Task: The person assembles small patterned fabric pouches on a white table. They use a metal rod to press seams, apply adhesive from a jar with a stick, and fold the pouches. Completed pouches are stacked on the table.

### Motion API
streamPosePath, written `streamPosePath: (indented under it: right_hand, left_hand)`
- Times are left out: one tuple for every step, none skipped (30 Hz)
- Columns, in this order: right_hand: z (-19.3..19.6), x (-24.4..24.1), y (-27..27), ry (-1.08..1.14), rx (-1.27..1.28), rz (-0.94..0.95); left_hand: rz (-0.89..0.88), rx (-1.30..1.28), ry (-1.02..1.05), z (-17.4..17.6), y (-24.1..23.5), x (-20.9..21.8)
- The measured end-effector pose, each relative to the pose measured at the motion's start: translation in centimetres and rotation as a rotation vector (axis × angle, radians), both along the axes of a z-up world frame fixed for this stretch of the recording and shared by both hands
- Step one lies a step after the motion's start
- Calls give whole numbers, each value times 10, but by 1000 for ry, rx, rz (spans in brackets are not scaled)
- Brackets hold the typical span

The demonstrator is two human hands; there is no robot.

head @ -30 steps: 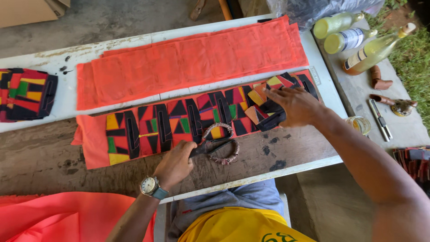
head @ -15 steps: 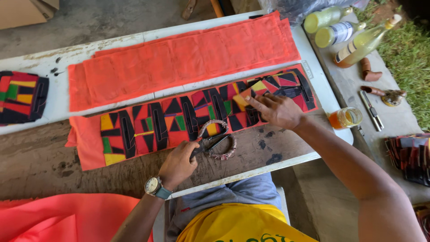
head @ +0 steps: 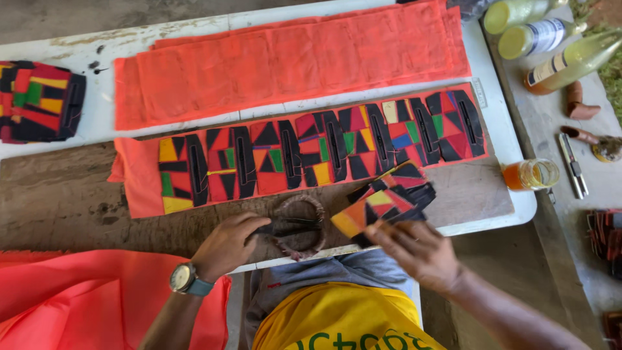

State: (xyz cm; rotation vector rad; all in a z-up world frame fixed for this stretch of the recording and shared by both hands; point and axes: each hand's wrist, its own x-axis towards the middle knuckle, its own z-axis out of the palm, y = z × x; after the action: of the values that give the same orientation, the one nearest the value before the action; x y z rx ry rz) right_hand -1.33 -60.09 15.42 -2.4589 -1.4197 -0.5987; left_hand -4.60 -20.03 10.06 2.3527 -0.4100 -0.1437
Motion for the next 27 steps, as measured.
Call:
streamPosePath:
  right_hand:
    - [-8,-7,8,39,-28,10]
    - [-16,-12,16,76,-19,-3]
    - [-24,-14,26,113,-10,-15]
    - [-30,-14,33,151,-2,-21]
    - [-36,-13,39,182,24,-46]
    - [-41,-10,46,214,51,-64]
    - [-44,-8,50,245,77,-83]
    - [-45,-7,53,293,89,-98]
    - [-46,-9,55,341,100,-113]
    - [-43,-10,55,383,109,-132]
    - [-41,-8,54,612,126,-160]
    - [-35,-2,49,830,141,-188]
    - [-29,4,42,1049,157,-217]
    - [-23,16,32,1065,277,-169]
    - [-15,30,18,1078,396,-119]
    - [-12,53,4,683,337,-188]
    - [-11,87,-15,448,273,-341]
    - [-15,123,-33,482,469,-364]
    - [-19,164,-55,234,353,-462]
    - [-27,202,-73,362,399,-560]
    - [-37,233,-91,300,285,-635]
    - [-46,261,-105,232,177,-694]
    - [-55,279,-117,293,89,-758]
    - [-62,294,-126,351,-4,-818]
    - [-68,304,-130,426,-6,-827]
    - [-75,310,-128,500,-13,-839]
    - [-76,315,-128,513,-65,-894]
  left_hand:
    - [7,-13,0,3,1,0]
    - [14,-1,21,5,2,2]
    - [22,10,42,8,3,5]
    - [36,20,64,9,3,5]
    - [31,31,53,10,3,6]
    - [32,43,42,11,4,7]
    - [34,54,31,11,5,8]
    - [39,61,25,11,5,9]
    - [44,68,19,11,6,8]
    - [46,73,7,10,7,9]
    - [34,64,-7,8,9,7]
    - [22,53,-32,5,10,7]
    - [9,42,-57,1,12,8]
    - [67,2,-76,-3,18,9]
    - [124,-39,-94,-7,27,10]
    - [185,-77,-110,-12,38,10]
    - [315,-115,-109,-19,56,19]
    - [453,-151,-102,-26,79,29]
    - [551,-33,-218,-34,105,44]
    - [662,92,-342,-43,133,58]
    - [776,210,-381,-53,158,70]
    - [902,335,-427,-63,179,82]
    - [1009,357,-282,-74,194,97]
    - [1115,369,-132,-83,206,108]
    - [1135,433,-115,-92,210,114]
    - [1151,492,-95,-99,208,122]
    - [1061,579,-152,-102,203,128]
